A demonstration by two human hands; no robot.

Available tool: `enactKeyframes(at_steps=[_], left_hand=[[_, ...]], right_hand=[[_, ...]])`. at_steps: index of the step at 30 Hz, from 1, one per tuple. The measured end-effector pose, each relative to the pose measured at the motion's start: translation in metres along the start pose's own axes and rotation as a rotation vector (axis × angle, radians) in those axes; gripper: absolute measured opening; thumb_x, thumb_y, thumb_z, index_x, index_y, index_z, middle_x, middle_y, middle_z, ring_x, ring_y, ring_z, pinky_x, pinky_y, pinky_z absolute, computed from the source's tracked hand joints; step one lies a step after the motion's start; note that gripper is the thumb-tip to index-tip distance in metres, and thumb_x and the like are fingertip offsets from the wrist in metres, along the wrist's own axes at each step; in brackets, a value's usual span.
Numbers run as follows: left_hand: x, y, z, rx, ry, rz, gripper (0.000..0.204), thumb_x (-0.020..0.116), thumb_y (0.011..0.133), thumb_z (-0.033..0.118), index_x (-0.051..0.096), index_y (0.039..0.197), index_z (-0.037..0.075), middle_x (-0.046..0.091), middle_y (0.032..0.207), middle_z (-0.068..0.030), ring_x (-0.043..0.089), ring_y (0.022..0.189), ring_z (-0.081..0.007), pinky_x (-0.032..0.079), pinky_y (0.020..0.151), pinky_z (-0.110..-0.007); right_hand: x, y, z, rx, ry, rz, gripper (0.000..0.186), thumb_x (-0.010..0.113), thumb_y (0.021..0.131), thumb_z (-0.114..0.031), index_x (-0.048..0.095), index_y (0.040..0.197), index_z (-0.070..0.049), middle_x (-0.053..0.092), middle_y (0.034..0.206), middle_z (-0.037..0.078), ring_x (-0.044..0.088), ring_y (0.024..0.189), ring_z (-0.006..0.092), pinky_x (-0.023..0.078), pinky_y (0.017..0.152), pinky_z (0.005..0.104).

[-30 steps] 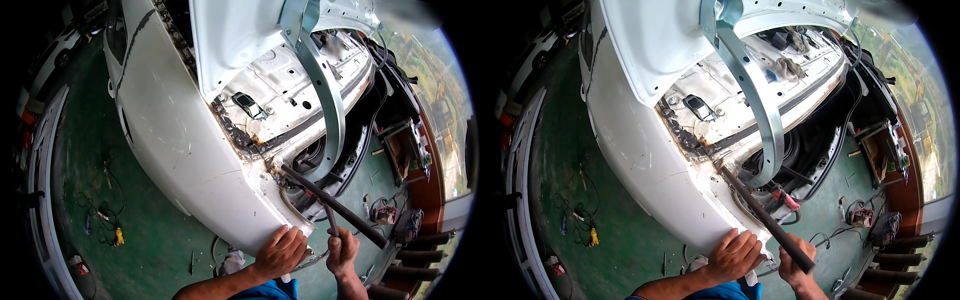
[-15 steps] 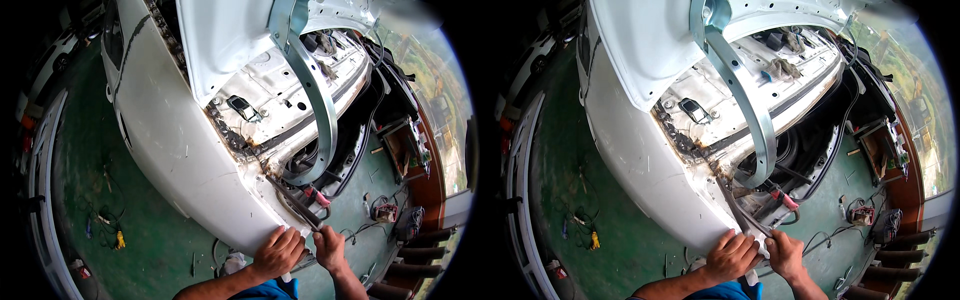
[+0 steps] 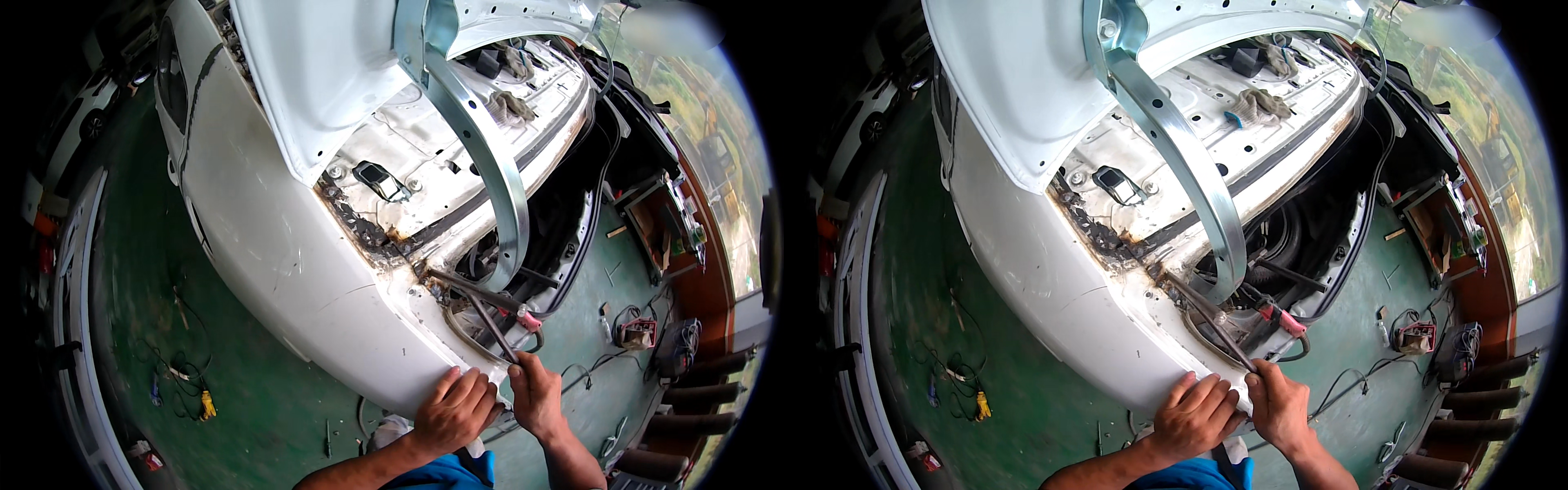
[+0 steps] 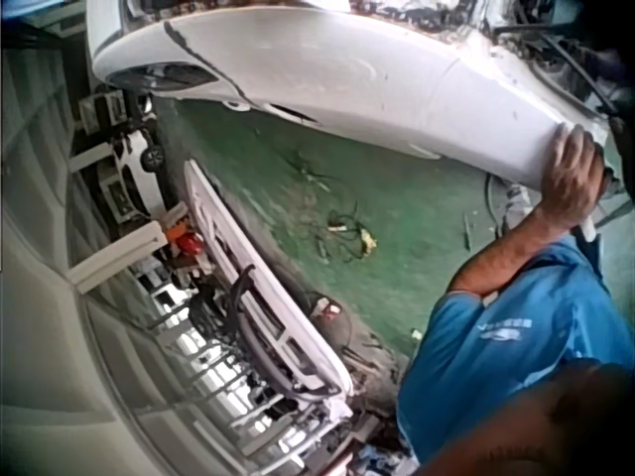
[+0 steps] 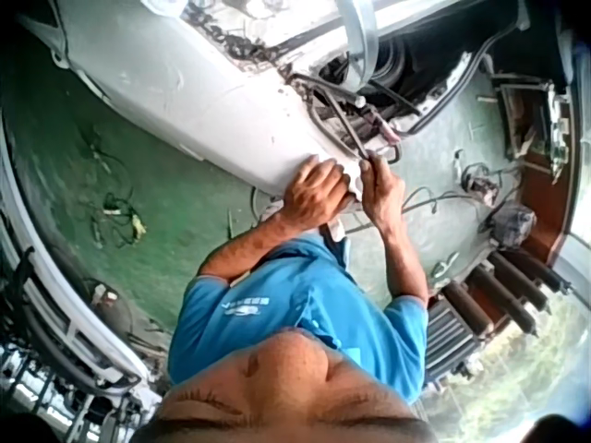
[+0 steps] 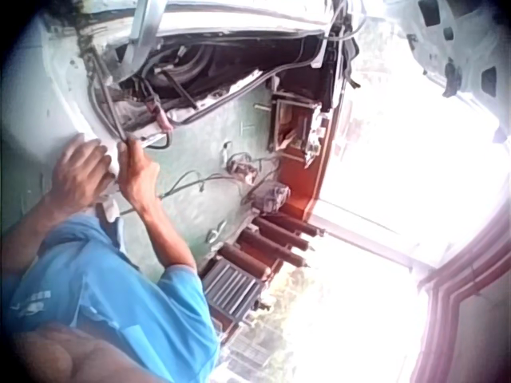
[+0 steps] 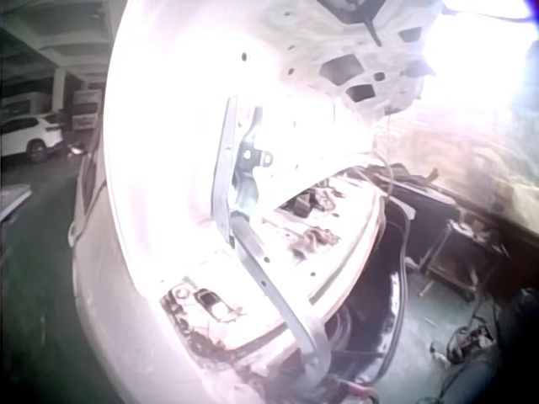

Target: The person aligns a white car fender with the front body, then uses a metal bar to tap and adjust the panel. The person welds the fender to the car body using a welding torch, producing sparks and bright flashes.

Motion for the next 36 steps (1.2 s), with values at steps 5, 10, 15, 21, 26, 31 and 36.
enactKeyframes(at_steps=[5,10,15,21,26,31,36], left_hand=[[0.003,-0.002,0.000,-0.006,-0.024,-0.027,0.032,0.059,0.097,0.039,0.070,0.107,0.011,0.067,0.111,-0.0045,0.059,0.119,-0.0182,0.027,0.117,-0.042],[0.000,-0.002,-0.002,-0.014,-0.035,-0.009,0.032,0.059,0.098,0.039,0.069,0.107,0.011,0.067,0.112,-0.0042,0.059,0.119,-0.0182,0.029,0.116,-0.042],[0.002,-0.001,0.001,-0.001,-0.022,-0.010,0.029,0.063,0.097,0.038,0.069,0.106,0.012,0.067,0.111,-0.0025,0.061,0.115,-0.0187,0.034,0.110,-0.043],[-0.002,0.000,-0.001,-0.015,-0.035,0.004,0.026,0.066,0.095,0.037,0.070,0.103,0.012,0.068,0.109,-0.0021,0.063,0.112,-0.0191,0.037,0.108,-0.043],[0.000,0.001,0.001,0.003,-0.019,0.005,0.026,0.067,0.094,0.037,0.070,0.104,0.013,0.068,0.109,-0.0014,0.063,0.112,-0.0186,0.038,0.106,-0.043],[-0.001,0.000,-0.001,-0.007,-0.029,-0.004,0.029,0.061,0.096,0.037,0.068,0.106,0.010,0.068,0.109,-0.0034,0.061,0.115,-0.0176,0.029,0.116,-0.041],[-0.002,0.002,-0.001,0.000,-0.023,0.019,0.025,0.068,0.093,0.036,0.070,0.100,0.013,0.069,0.107,-0.0003,0.064,0.110,-0.0183,0.038,0.107,-0.043]], right_hand=[[-0.004,0.004,-0.008,-0.051,0.006,0.022,0.016,0.060,0.098,-0.009,0.062,0.111,0.001,0.060,0.068,0.013,0.060,0.056,0.0261,0.048,0.054,0.0366],[-0.036,-0.013,-0.033,-0.282,-0.012,0.188,0.023,0.052,0.101,-0.016,0.062,0.109,0.003,0.053,0.061,0.004,0.052,0.051,0.0153,0.043,0.050,0.0311],[0.002,-0.002,0.003,-0.069,-0.052,0.036,0.016,0.057,0.096,-0.007,0.062,0.109,0.002,0.061,0.067,0.013,0.058,0.053,0.0283,0.049,0.056,0.0387],[-0.029,-0.008,-0.030,-0.185,0.047,0.143,0.020,0.053,0.101,-0.015,0.062,0.106,0.002,0.054,0.061,0.007,0.053,0.050,0.0180,0.043,0.050,0.0341],[-0.002,-0.009,0.000,-0.140,-0.029,0.074,0.014,0.061,0.095,-0.006,0.061,0.107,0.001,0.064,0.070,0.016,0.063,0.057,0.0342,0.050,0.055,0.0407],[-0.013,-0.011,-0.011,-0.077,0.031,0.127,0.018,0.067,0.091,-0.005,0.062,0.108,-0.001,0.066,0.073,0.018,0.065,0.059,0.0355,0.051,0.054,0.0410],[0.006,-0.001,-0.003,-0.040,-0.056,0.112,0.018,0.068,0.092,-0.006,0.063,0.108,-0.003,0.066,0.074,0.018,0.065,0.059,0.0345,0.051,0.054,0.0403]])
Point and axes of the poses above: each hand's wrist, its own y-axis towards the middle knuckle, its own x-axis out of the palm, z = x × y, the point moved 8 cm from there along y, towards the middle knuckle
